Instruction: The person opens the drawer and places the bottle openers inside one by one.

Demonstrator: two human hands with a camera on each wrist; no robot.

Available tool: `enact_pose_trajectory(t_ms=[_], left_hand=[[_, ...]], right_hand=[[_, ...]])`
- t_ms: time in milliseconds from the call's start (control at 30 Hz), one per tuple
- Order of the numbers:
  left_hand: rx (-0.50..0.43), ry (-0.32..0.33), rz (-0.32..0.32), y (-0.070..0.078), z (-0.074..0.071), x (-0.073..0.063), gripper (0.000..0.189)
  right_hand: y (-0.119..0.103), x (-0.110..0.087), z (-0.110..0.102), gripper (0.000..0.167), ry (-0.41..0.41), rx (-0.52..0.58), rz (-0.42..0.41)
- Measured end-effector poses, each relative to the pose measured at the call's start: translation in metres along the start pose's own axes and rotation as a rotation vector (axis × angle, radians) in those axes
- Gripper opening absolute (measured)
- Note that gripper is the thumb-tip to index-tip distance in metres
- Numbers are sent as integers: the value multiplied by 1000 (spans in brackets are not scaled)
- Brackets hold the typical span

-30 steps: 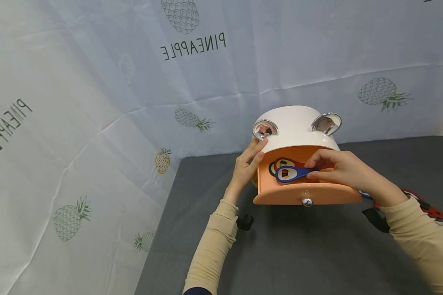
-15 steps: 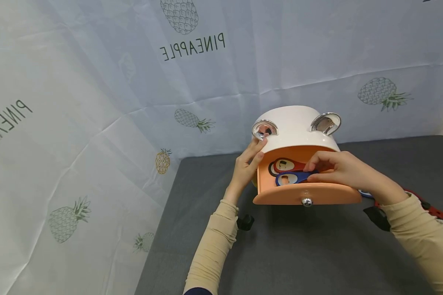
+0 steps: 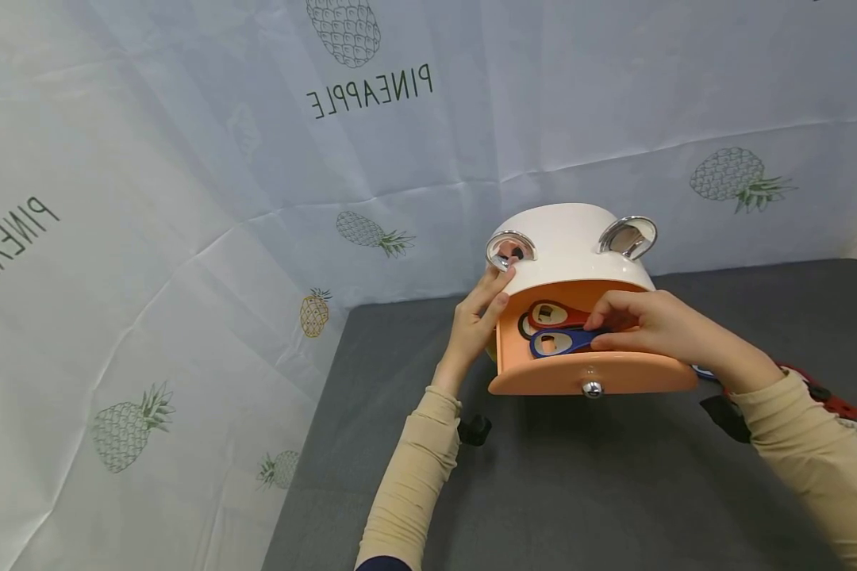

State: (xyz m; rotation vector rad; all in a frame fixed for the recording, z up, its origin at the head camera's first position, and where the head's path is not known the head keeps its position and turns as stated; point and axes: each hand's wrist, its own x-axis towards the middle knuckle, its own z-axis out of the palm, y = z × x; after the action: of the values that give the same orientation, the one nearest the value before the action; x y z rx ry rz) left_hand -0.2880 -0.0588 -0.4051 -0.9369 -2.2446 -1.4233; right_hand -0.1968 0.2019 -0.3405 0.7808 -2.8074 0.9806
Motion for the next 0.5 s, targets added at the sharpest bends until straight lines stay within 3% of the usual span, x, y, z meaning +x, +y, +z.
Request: enact_pose_trajectory(t_ms=[500], left_hand=[[5, -4, -10, 0, -1, -1, 66]], right_hand=[[-3, 2, 2, 18, -17, -23, 29]])
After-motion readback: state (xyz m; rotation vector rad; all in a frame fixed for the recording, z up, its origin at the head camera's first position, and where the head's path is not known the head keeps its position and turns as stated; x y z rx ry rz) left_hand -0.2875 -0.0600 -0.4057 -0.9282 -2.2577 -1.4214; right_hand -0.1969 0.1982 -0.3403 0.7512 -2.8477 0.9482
